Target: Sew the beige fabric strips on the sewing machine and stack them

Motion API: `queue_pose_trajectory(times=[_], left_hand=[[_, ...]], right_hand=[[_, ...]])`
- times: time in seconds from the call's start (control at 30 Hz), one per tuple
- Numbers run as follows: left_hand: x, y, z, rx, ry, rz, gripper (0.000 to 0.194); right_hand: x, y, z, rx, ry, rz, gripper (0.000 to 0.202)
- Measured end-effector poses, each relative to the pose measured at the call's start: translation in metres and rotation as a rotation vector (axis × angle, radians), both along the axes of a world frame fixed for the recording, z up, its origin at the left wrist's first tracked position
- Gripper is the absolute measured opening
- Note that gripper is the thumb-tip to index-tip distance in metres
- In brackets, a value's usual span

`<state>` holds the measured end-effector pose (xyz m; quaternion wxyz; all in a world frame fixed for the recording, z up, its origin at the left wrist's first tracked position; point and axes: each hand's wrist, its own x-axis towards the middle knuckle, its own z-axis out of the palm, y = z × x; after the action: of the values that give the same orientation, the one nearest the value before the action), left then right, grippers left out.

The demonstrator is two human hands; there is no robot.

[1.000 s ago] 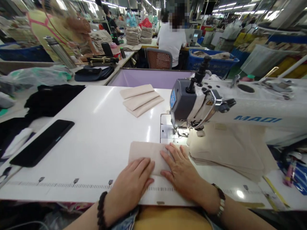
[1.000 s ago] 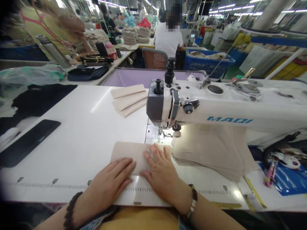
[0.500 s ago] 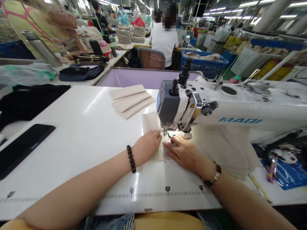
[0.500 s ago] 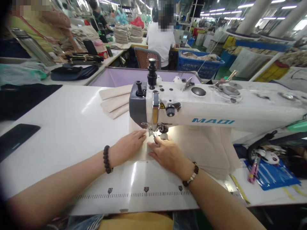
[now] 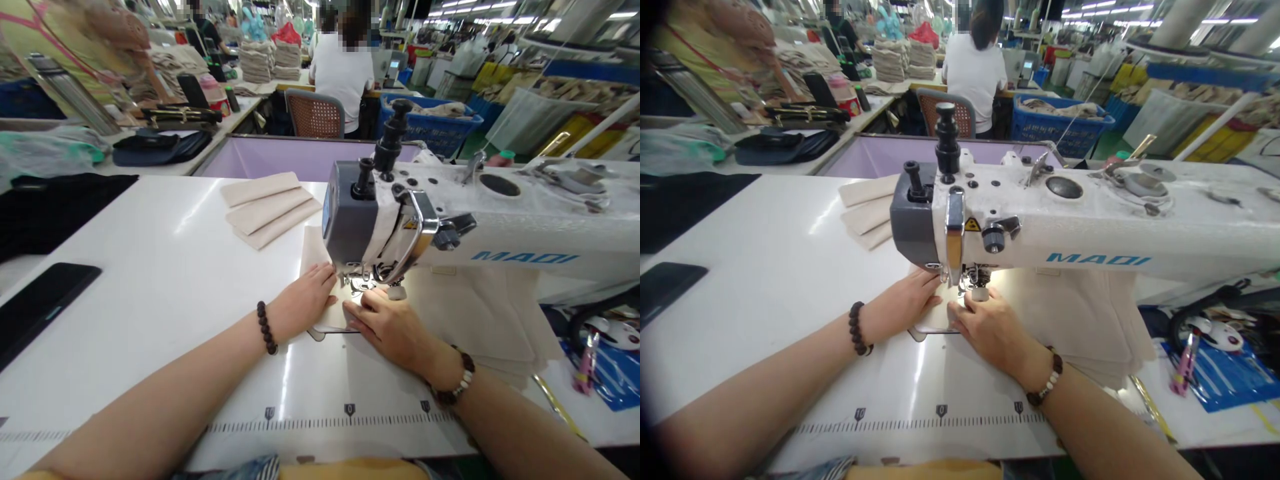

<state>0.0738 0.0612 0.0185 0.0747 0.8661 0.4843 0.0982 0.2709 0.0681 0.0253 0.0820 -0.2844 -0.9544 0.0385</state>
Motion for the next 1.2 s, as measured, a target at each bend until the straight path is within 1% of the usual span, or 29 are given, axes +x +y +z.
queue_pose_trajectory(times=[0.43, 0.63, 0.7, 0.73, 0.8, 0.87, 0.93, 1.03, 1.2], left_hand=[[0.000, 0.002, 0.002, 0.018, 0.012, -0.011, 0.027], [0.000, 0.004, 0.000, 0.061, 0.065, -0.011, 0.024], [-0.001, 0.001, 0.003, 0.074, 0.090, -0.049, 0.018], [-0.001, -0.002, 0.006, 0.067, 0.100, -0.090, 0.016], [-0.002, -0.008, 0.011, 0.025, 0.116, -0.189, 0.018], [-0.002, -0.014, 0.015, -0.019, 0.121, -0.244, 0.021], [-0.002, -0.017, 0.017, -0.033, 0.111, -0.232, 0.021], [-0.002, -0.014, 0.014, -0.017, 0.087, -0.195, 0.022], [-0.002, -0.003, 0.006, 0.000, 0.072, -0.143, 0.025]], right_hand=[[-0.001, 0.000, -0.003, 0.040, 0.010, -0.011, 0.021], [-0.001, 0.001, -0.004, 0.062, -0.002, -0.028, 0.022], [0.000, 0.001, -0.003, 0.056, 0.004, -0.011, 0.022], [0.001, 0.001, -0.003, 0.050, 0.010, 0.017, 0.021], [0.003, 0.001, -0.002, 0.040, 0.026, 0.089, 0.023], [0.005, 0.002, -0.002, 0.038, 0.042, 0.128, 0.026], [0.006, 0.002, -0.003, 0.033, 0.046, 0.117, 0.026], [0.004, 0.002, -0.004, 0.014, 0.034, 0.077, 0.024], [-0.004, 0.001, -0.003, 0.030, 0.029, -0.048, 0.020]])
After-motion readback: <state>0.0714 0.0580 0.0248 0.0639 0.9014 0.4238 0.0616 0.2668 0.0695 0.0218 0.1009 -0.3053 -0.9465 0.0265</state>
